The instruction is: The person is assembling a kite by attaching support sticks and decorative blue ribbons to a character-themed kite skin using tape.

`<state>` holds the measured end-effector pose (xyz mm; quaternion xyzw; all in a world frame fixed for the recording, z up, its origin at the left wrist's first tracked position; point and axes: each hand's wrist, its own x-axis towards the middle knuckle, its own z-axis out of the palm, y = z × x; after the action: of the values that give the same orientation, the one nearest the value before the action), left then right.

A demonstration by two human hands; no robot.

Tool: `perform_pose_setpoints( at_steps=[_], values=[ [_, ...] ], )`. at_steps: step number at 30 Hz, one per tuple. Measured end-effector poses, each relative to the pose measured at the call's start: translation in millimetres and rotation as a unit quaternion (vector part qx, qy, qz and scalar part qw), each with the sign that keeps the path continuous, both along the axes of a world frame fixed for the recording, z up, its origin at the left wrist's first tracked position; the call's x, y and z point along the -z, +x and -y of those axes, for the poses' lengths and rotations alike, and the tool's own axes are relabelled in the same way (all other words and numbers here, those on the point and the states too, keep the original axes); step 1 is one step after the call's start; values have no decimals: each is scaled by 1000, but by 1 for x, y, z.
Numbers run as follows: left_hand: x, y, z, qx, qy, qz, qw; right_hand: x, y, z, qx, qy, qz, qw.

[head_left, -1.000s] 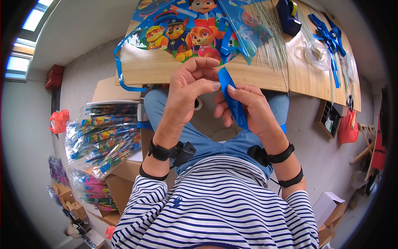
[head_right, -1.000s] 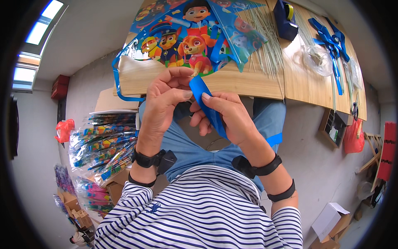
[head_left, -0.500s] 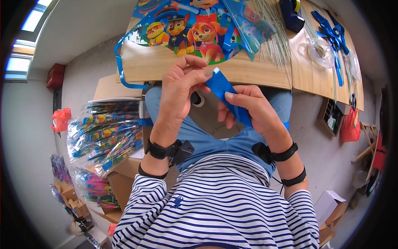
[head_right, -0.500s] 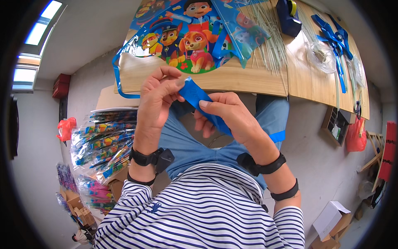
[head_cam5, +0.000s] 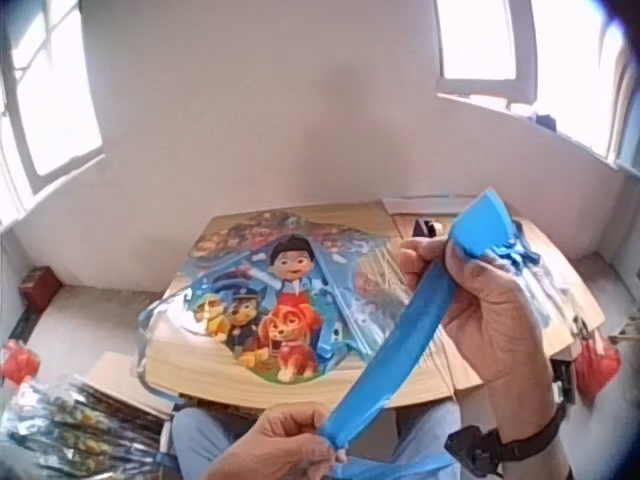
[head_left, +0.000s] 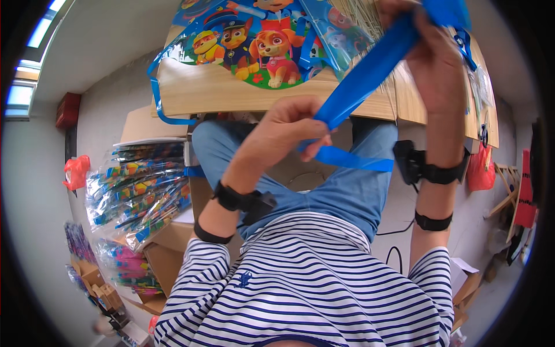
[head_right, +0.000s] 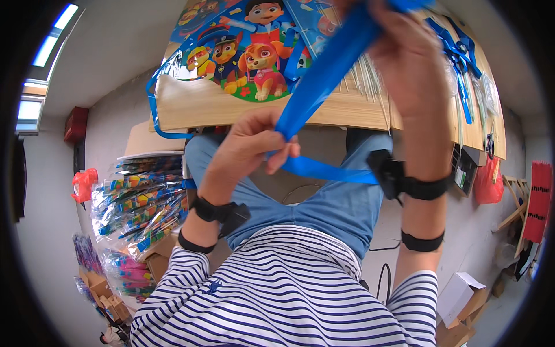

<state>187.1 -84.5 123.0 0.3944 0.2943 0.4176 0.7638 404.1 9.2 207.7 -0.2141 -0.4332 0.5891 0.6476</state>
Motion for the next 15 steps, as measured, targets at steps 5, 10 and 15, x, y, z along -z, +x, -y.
perform_pose_setpoints(
  at_steps=[5,10,15],
  values=[
    [2,-53,4,8,-41,-83,996,35,146,-36,-168,-6,-89,982],
    [-3,-97,11,-29,43,-335,941,63,268,-38,43,-70,-186,979],
    [-4,-138,20,-134,61,-397,906,91,349,-24,136,-122,-211,960]
  ],
)
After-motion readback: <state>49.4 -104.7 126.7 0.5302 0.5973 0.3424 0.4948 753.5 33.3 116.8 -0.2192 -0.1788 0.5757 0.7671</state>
